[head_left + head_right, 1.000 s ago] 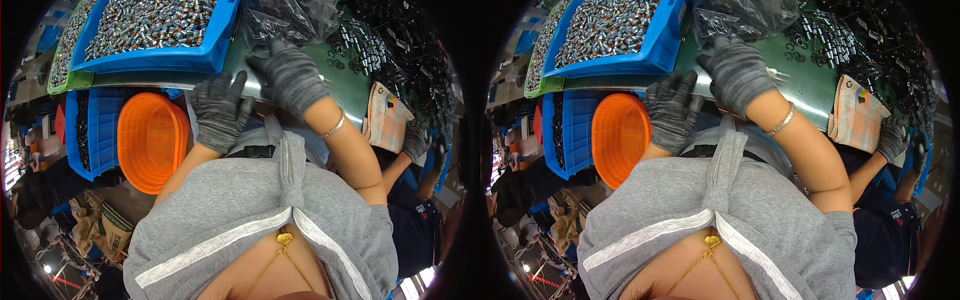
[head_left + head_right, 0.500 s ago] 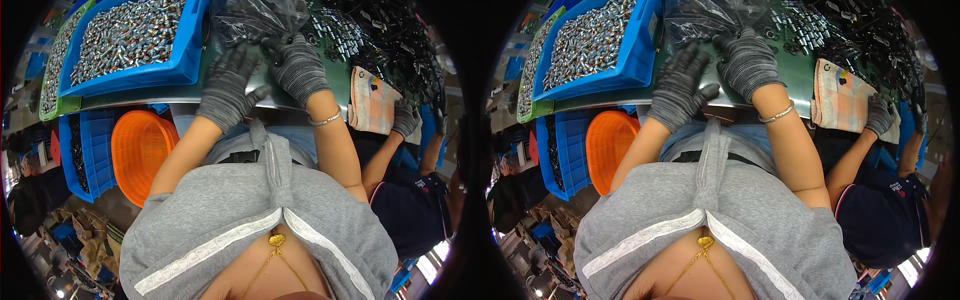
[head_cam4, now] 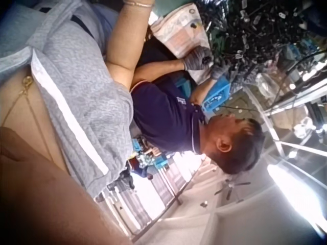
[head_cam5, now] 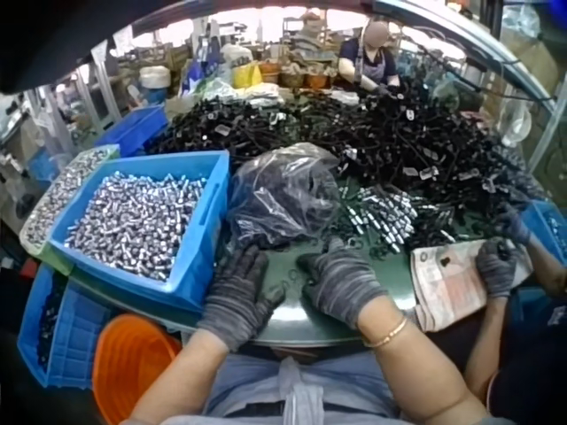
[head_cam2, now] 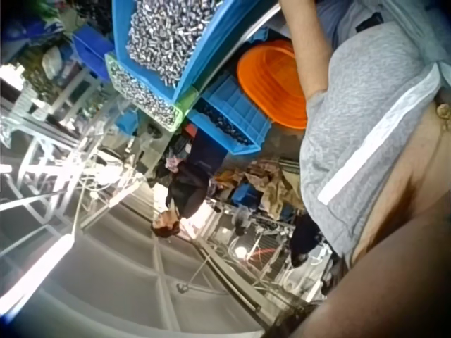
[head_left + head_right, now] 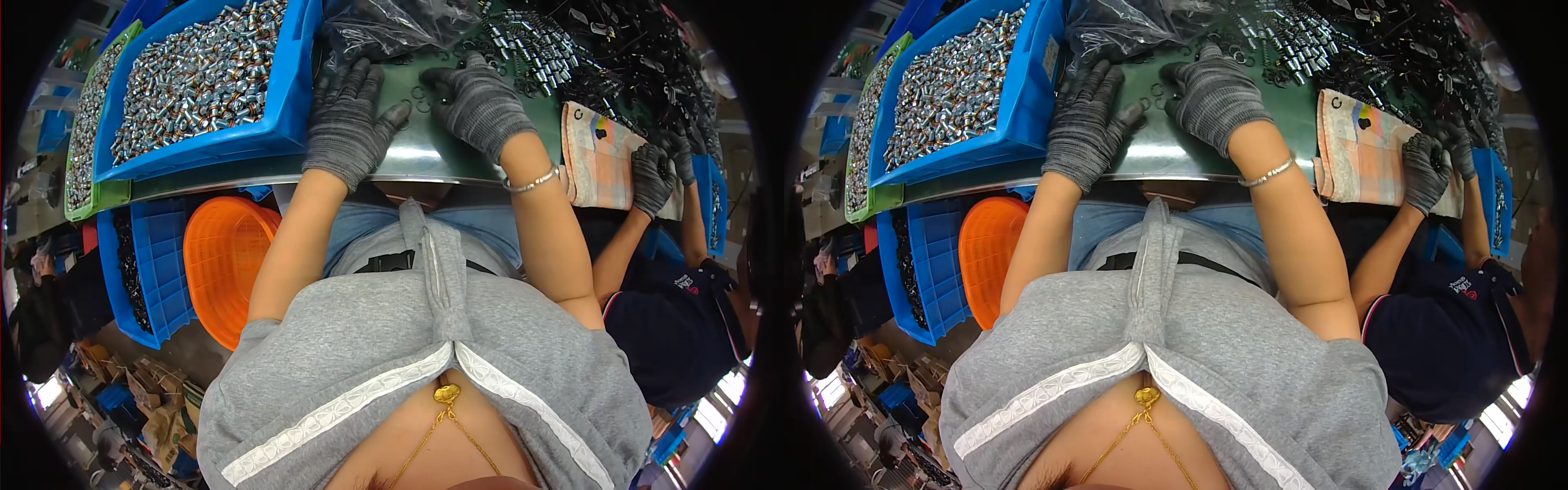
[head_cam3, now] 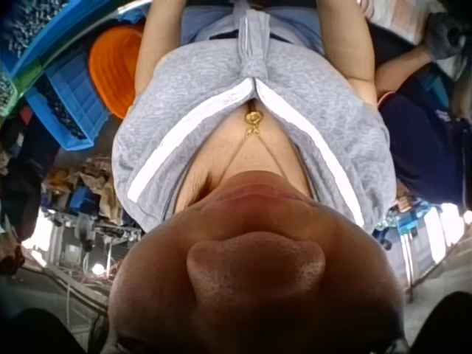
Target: Assembling small hardware components at a workstation.
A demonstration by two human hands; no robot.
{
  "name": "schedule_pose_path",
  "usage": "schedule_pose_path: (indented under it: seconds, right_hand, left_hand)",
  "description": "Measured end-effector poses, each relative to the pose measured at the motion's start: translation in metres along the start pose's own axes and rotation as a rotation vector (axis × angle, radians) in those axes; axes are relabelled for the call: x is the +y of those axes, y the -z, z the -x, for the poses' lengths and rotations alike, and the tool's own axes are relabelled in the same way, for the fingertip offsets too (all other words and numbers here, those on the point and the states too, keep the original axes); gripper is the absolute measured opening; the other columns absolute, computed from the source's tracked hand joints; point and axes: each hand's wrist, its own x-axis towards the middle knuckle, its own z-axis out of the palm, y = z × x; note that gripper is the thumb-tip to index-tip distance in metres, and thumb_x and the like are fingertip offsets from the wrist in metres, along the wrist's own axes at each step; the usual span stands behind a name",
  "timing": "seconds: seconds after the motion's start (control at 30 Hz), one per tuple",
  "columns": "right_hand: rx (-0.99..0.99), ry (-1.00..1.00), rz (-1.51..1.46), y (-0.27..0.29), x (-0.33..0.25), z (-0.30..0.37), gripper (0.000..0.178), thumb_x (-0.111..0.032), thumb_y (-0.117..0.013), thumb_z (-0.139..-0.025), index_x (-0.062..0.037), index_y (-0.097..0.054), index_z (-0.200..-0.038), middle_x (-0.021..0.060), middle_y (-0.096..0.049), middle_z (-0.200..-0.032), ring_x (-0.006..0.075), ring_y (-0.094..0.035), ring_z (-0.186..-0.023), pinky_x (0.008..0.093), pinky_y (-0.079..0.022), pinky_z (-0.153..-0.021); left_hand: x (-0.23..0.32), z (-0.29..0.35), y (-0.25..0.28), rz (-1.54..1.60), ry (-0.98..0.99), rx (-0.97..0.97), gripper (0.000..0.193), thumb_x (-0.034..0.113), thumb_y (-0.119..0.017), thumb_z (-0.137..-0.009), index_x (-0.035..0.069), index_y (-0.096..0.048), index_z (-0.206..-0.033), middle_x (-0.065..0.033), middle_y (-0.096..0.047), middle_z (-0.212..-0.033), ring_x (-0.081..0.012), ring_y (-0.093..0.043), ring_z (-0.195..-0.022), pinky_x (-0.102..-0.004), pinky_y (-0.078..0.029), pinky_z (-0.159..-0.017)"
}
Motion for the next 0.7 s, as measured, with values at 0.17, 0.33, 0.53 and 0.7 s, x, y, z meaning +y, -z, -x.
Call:
schedule_pose_path:
  seconds: [0.17, 0.33, 0.53, 0.7]
  right_hand:
    - [-0.032, 0.005, 0.047, -0.003, 0.001, -0.019, 0.051, -0.03, -0.068, -0.086, -0.0312, -0.058, -0.136, 0.0209, -0.051, -0.131, 0.0342, -0.058, -0.119, 0.0404, -0.049, -0.103]
    - [0.088, 0.064, -0.005, -0.001, -0.012, -0.035, 0.058, -0.024, -0.071, -0.082, -0.0344, -0.056, -0.138, 0.0204, -0.051, -0.13, 0.0364, -0.059, -0.118, 0.0388, -0.049, -0.102]
    - [-0.124, 0.028, -0.08, 0.019, 0.018, -0.014, 0.047, -0.018, -0.073, -0.08, -0.0266, -0.067, -0.126, 0.0194, -0.052, -0.123, 0.035, -0.062, -0.11, 0.0383, -0.051, -0.099]
    - [0.236, -0.138, -0.249, 0.017, 0.068, -0.013, 0.042, -0.019, -0.074, -0.081, -0.0205, -0.067, -0.122, 0.0219, -0.05, -0.129, 0.038, -0.06, -0.112, 0.0402, -0.05, -0.101]
  left_hand:
    - [0.013, -0.013, 0.005, 0.156, 0.033, -0.117, 0.066, 0.047, -0.043, -0.099, 0.006, -0.036, -0.15, -0.0153, -0.032, -0.158, -0.0272, -0.024, -0.149, -0.0439, -0.013, -0.122]
    - [-0.006, -0.027, -0.018, 0.201, 0.027, 0.157, 0.062, 0.044, -0.047, -0.099, 0.011, -0.038, -0.15, -0.0131, -0.034, -0.157, -0.0297, -0.031, -0.145, -0.0439, -0.02, -0.121]
    - [0.011, -0.024, 0.008, 0.045, 0.019, -0.135, 0.058, 0.041, -0.05, -0.097, 0.014, -0.042, -0.148, -0.0111, -0.033, -0.158, -0.029, -0.032, -0.144, -0.0471, -0.018, -0.12]
    - [0.042, -0.03, 0.019, 0.17, -0.139, -0.298, 0.06, 0.046, -0.051, -0.095, 0.014, -0.047, -0.144, -0.0098, -0.035, -0.157, -0.0284, -0.032, -0.145, -0.0495, -0.016, -0.12]
